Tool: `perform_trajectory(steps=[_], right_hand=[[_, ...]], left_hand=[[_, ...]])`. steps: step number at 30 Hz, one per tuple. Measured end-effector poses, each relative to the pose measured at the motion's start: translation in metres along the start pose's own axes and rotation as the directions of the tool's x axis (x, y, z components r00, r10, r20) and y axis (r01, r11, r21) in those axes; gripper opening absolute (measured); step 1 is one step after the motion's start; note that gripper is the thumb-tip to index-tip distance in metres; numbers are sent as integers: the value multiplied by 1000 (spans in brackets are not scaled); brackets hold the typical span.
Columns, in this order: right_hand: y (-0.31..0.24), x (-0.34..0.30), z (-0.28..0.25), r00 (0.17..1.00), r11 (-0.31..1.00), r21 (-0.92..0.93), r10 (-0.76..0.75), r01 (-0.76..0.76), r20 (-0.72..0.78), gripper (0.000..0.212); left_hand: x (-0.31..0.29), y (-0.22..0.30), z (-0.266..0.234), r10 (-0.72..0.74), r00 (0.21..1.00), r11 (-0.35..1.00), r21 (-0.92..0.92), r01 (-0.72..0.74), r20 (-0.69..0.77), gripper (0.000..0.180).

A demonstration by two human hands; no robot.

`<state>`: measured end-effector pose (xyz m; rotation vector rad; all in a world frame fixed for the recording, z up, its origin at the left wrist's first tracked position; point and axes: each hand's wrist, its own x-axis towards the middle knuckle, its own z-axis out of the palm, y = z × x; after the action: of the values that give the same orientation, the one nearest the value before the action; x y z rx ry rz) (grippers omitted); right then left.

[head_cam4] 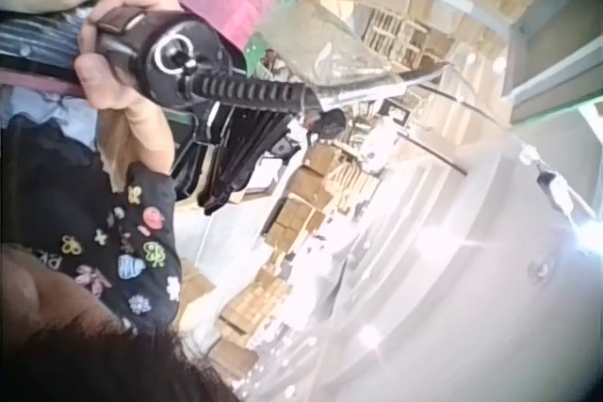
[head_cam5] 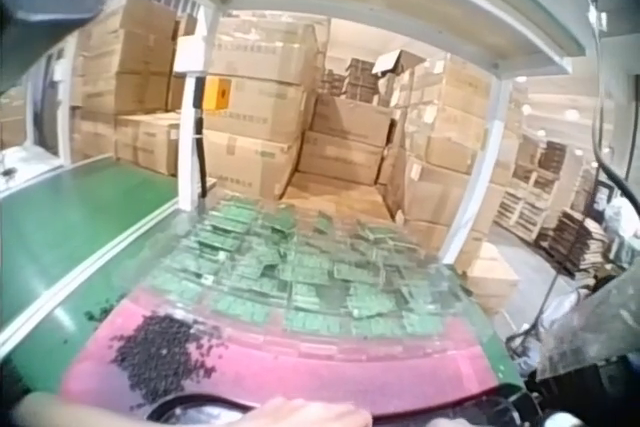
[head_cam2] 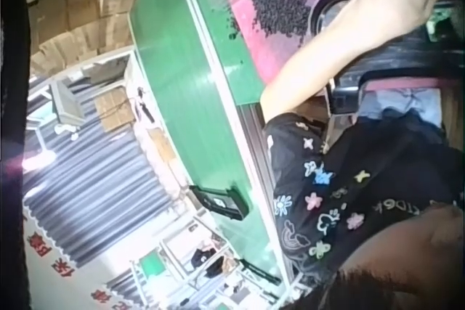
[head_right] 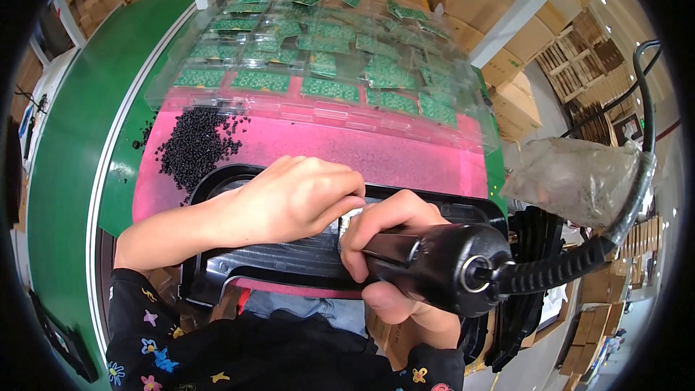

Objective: Assembling electronic components by placing a printed circuit board into a plastic casing and securing it with an electric screwdriver.

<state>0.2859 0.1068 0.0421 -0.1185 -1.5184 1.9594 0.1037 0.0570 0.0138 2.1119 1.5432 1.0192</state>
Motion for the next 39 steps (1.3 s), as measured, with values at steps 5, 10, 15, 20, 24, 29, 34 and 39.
perform_trajectory(steps=[5,10,15,20,24,29,34,39], right_hand=[[3,-1,1,999,1000,5,21,-21,-27,49],[6,4,-12,990,993,-82,-71,81,121,47],[7,14,-15,975,985,169,-48,11,218,45],[-1,0,-7,996,998,-41,-48,52,81,47],[-9,-14,-3,987,987,-20,-158,158,-28,47],[-22,-7,-10,841,844,-102,-535,527,-84,51],[-27,-8,-14,806,813,-68,-582,578,-108,49],[-33,-14,-22,801,802,-8,-597,597,-43,49]], left_hand=[[-1,-1,1,17,998,1000,22,-18,63,14],[-1,1,-3,-17,982,998,58,6,190,15],[0,2,-1,-48,973,996,78,31,225,15],[-1,3,-7,-48,954,997,66,30,296,14],[-1,-2,-3,-18,911,992,119,-34,412,15],[4,-4,-1,183,922,983,-56,-174,342,15],[6,-2,-3,239,938,969,-124,-214,251,15],[8,0,-2,185,919,963,-249,-100,347,22]])
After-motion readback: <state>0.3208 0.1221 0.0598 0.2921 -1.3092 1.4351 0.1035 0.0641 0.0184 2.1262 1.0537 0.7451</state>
